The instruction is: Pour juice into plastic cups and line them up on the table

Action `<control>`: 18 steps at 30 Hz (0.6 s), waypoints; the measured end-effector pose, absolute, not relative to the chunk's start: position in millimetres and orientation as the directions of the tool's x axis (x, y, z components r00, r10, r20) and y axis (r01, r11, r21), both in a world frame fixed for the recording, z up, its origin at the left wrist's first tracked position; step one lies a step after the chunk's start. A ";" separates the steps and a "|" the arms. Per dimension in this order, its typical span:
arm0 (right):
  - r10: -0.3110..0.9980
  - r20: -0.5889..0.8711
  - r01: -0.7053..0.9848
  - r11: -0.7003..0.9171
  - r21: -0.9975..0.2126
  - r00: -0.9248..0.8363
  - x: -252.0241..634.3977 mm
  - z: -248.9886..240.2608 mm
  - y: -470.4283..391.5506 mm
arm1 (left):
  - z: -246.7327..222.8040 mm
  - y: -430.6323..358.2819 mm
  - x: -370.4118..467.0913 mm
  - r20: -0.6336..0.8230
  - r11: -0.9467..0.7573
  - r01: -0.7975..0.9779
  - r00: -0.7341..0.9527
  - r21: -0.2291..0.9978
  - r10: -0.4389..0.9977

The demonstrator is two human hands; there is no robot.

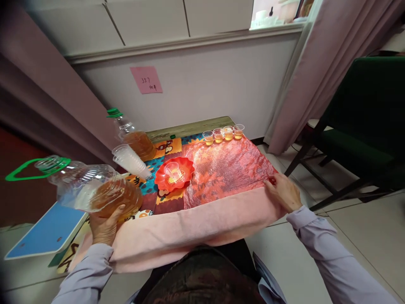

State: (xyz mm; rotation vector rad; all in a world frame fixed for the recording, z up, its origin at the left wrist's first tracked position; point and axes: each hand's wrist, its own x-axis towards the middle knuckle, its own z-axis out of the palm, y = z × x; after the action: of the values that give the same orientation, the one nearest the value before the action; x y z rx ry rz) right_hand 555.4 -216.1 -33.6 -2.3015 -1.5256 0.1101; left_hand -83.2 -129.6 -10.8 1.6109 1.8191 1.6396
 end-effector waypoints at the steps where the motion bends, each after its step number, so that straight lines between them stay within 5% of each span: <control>1: 0.894 0.156 0.872 -0.350 -0.343 0.420 559.5 -37.8 -220.8 | -10.0 -129.1 -82.4 0.478 -0.220 0.549 -0.385 0.807 0.790; 10: 0.775 0.325 0.822 -0.406 -0.399 0.541 540.2 -57.2 -232.7 | -8.8 -129.2 -81.8 0.450 -0.201 0.517 -0.419 0.832 0.789; 18: 0.696 0.146 0.668 -0.576 -0.471 0.703 529.0 -45.1 -235.9 | -11.6 -131.0 -87.6 0.448 -0.213 0.492 -0.428 0.844 0.785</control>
State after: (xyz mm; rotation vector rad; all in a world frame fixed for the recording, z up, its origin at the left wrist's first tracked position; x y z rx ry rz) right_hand 529.0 -235.9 -45.1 -2.4117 -1.0453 0.0748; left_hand -87.6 -131.0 -11.6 1.5136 1.7893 1.6885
